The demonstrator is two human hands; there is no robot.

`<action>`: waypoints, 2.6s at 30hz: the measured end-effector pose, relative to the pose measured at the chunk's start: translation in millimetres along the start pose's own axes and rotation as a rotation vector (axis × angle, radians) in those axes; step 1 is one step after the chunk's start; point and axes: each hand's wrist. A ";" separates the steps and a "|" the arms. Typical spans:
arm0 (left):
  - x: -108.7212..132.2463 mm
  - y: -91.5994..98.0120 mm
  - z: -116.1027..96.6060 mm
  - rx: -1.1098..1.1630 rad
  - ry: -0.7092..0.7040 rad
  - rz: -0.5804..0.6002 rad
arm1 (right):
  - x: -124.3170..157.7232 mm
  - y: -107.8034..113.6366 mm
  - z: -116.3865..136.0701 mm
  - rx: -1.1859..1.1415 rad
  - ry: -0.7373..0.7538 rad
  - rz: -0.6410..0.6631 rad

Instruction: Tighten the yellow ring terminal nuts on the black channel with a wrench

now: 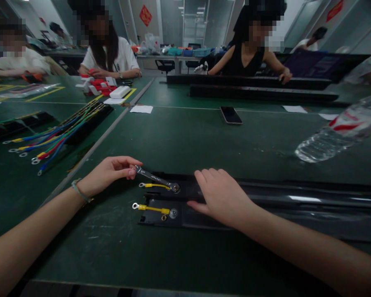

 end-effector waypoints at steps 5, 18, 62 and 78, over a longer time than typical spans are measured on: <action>0.4 2.4 -0.5 0.121 0.080 0.028 | 0.3 -1.7 -0.1 -0.007 0.005 -0.012; 0.4 20.5 7.4 -0.049 0.048 0.269 | 0.6 -1.2 0.7 0.010 0.011 -0.018; 2.5 15.4 5.6 -0.140 -0.136 0.337 | 0.5 -1.3 0.3 0.016 0.007 0.000; 2.5 13.8 3.4 -0.148 -0.142 0.239 | 0.3 -2.1 0.2 0.020 0.012 0.001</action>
Point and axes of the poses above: each hand's wrist, its own x-axis away from the middle knuckle, its own y-axis out of the back of the hand, z = x × y, and after that the axes turned 11 degrees about y, right-handed
